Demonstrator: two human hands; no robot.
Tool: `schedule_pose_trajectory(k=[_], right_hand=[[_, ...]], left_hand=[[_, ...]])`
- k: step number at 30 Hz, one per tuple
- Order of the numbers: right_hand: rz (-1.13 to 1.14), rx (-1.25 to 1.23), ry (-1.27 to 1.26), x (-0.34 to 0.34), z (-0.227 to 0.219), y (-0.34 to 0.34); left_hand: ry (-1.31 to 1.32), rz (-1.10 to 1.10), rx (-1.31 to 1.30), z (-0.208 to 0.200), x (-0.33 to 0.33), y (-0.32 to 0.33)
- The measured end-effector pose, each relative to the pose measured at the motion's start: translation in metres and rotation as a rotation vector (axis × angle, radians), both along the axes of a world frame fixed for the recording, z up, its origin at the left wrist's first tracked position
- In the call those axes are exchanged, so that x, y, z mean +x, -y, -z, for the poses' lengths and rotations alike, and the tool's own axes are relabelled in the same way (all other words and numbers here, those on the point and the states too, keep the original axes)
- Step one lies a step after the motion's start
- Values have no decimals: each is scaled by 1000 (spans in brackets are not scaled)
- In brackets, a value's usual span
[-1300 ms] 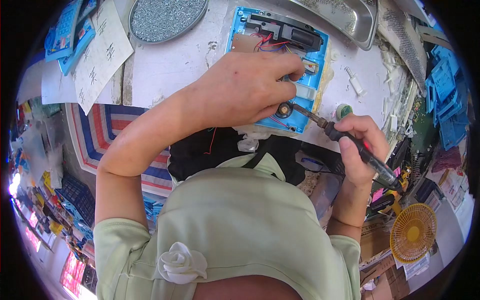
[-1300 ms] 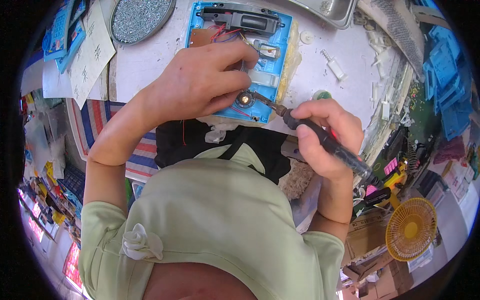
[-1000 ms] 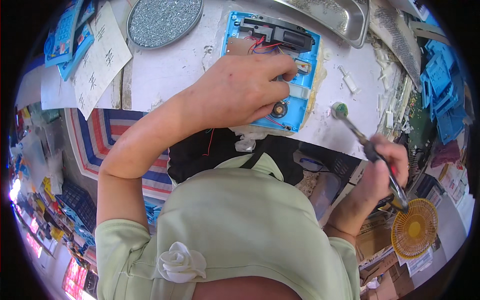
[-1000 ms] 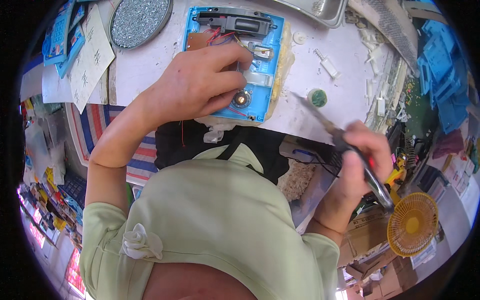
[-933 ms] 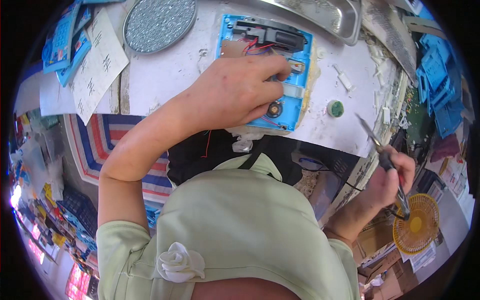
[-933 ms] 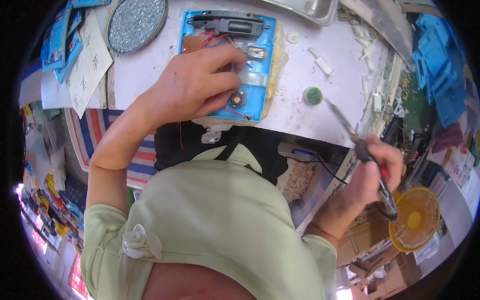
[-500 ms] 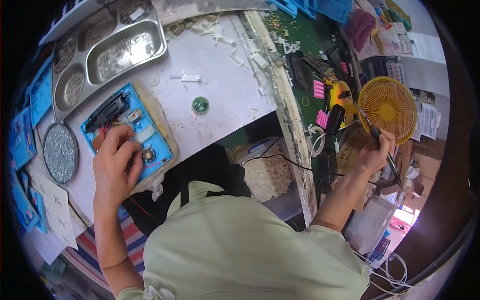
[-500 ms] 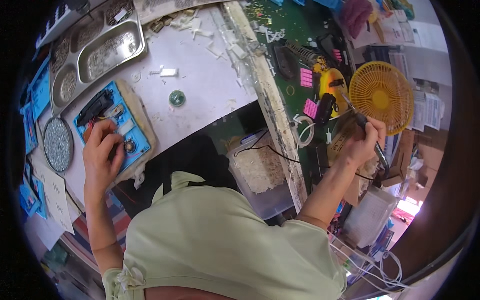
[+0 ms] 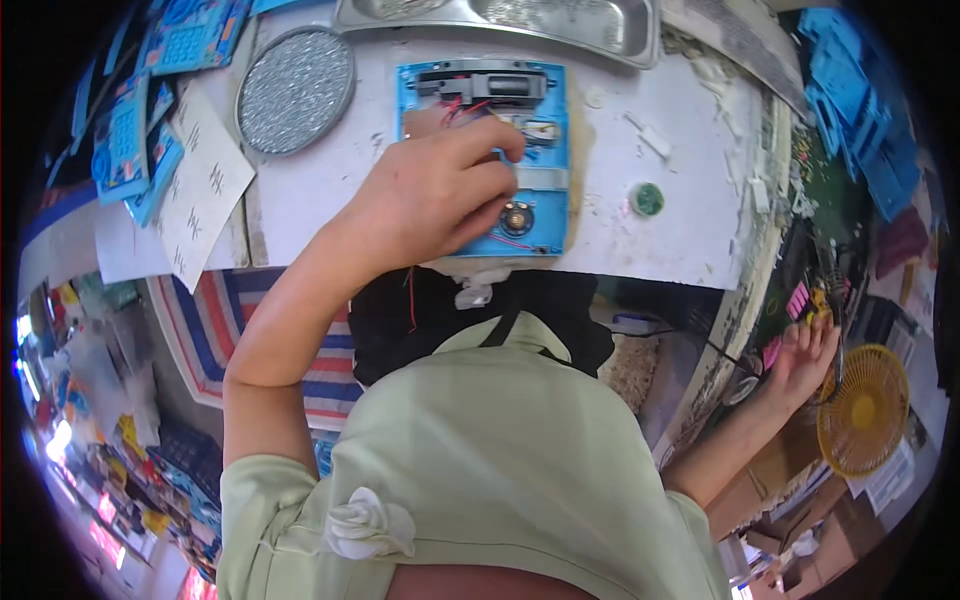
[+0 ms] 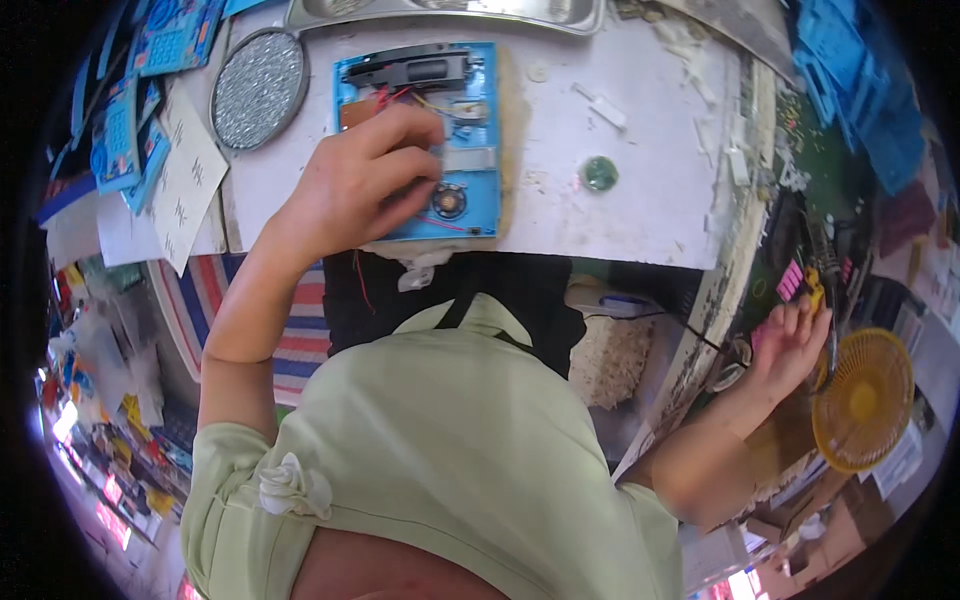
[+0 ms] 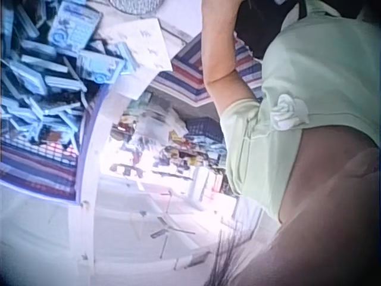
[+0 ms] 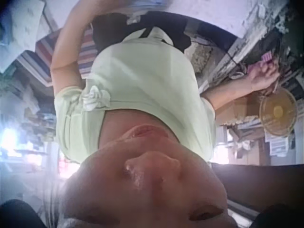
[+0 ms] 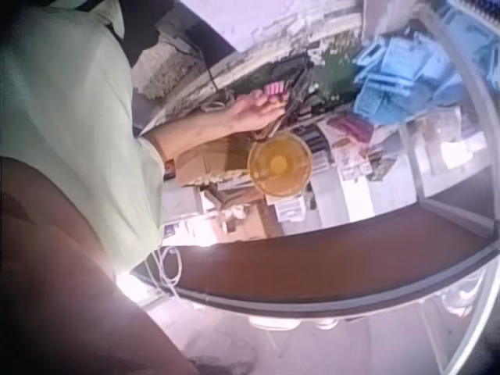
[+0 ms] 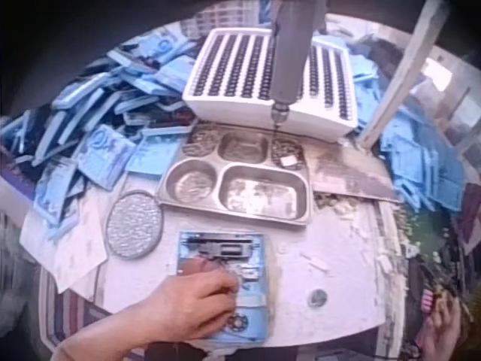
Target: Assembling electronic components into a blue toy casing, soldering wires, and using an electric screwdriver to fasten the shell.
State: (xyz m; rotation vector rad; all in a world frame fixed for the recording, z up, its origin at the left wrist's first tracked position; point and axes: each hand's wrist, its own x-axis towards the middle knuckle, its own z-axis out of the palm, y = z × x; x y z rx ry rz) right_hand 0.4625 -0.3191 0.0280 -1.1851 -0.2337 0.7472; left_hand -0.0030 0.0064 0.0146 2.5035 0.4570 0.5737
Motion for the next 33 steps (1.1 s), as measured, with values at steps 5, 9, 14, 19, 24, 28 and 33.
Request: schedule_pose_trajectory(k=[5,9,14,19,24,28,33], right_hand=[[-155,-6,34,-105,-11,-60],[-203,-306,538,-177,7,-117],[99,-193,420,-150,13,-107],[372,-176,255,-64,-18,-25],[485,-348,530,-18,-22,-24],[428,-314,621,-18,-30,-9],[541,-172,546,-40,-58,46]], left_hand=[[6,-6,-27,7,-2,0],[19,-19,-43,8,1,4],[3,-33,-11,9,3,8],[4,-16,-4,11,5,3],[-26,19,0,10,6,0],[-16,30,20,10,8,-1],[-19,33,33,12,6,-3]])
